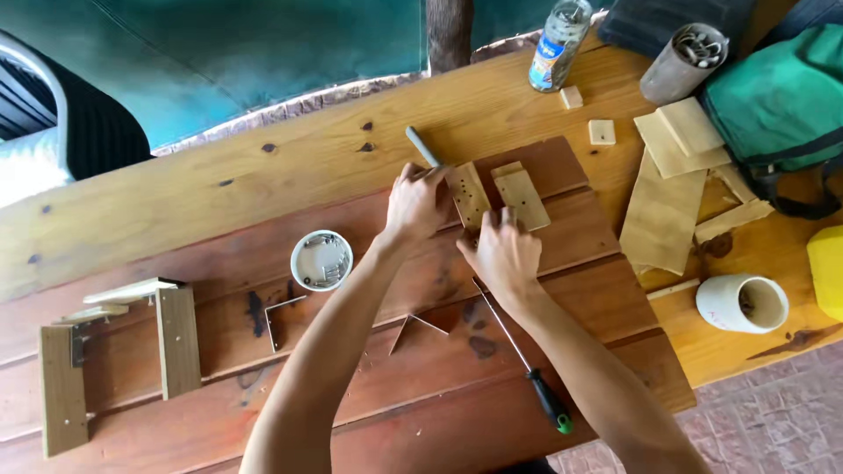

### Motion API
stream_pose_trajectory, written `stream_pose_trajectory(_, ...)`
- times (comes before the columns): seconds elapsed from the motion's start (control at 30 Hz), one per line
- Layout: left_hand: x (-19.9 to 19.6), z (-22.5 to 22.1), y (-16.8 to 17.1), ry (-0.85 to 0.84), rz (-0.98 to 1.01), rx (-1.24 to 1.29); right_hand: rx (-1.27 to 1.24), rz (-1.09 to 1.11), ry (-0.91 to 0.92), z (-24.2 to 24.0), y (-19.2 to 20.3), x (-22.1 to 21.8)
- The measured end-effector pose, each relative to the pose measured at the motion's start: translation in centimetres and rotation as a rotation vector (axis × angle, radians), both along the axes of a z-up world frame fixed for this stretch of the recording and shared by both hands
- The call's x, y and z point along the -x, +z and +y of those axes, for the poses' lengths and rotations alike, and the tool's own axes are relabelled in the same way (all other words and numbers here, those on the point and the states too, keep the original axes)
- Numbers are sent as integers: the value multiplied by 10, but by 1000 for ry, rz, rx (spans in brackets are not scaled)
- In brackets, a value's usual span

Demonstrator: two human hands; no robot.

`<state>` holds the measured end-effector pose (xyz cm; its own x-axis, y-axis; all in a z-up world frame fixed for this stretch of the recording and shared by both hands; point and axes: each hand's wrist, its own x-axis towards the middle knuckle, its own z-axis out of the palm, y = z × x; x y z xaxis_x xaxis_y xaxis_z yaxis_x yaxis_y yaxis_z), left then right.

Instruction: The person assembles a small wooden structure by attaching metal brackets to wooden pieces using a screwdriver. They repeatedly pick up screws, align the brackets, and tighten the screws to secure the components together.

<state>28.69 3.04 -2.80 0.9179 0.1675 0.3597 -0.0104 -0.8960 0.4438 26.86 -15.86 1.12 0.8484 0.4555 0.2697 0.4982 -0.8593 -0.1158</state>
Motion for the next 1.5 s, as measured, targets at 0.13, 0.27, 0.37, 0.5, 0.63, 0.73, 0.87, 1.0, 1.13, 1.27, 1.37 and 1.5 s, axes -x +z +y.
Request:
stream_pose_trajectory(0.13,-5,5,-17,-38,0,26,29,35,-8,-4,19,4)
stream_pose_trajectory(0.27,4,-7,-7,-43,-6,22,38,127,24,-20,23,14)
stream_pose_trajectory(0.37,9,-15,6,-42,-32,19,72,96,14,-44,12,25)
stream_pose_trajectory(0.5,12,-20,7,-50,-21,30,56,119,-11,-76,-34,33)
stream_pose_trajectory(0.63,13,-23,12,-66,-24,24,60,168,-21,-77,-12,36)
stream_pose_trajectory(0.73,18,-24,6,-45,-39,45,118,160,-20,-72,7,41)
stream_pose_trajectory(0.87,40,-36,-2,-92,-135,-57,92,109,-4,-77,-8,42)
stream_pose_trajectory(1.0,78,-54,34,-238,-54,362,22,49,0,-79,-17,46)
stream_pose_trajectory(1.13,74,-51,51,-243,-59,435,17,-37,3,-61,-21,29)
stream_pose_trajectory(1.27,56,-39,53,-231,-44,388,-78,-136,27,-36,-20,8)
stream_pose_trajectory(1.37,45,-33,37,-227,-23,267,17,-72,-19,-20,9,12)
stream_pose_trajectory(1.5,36,-34,7,-169,-113,6,72,-6,-9,-18,4,4)
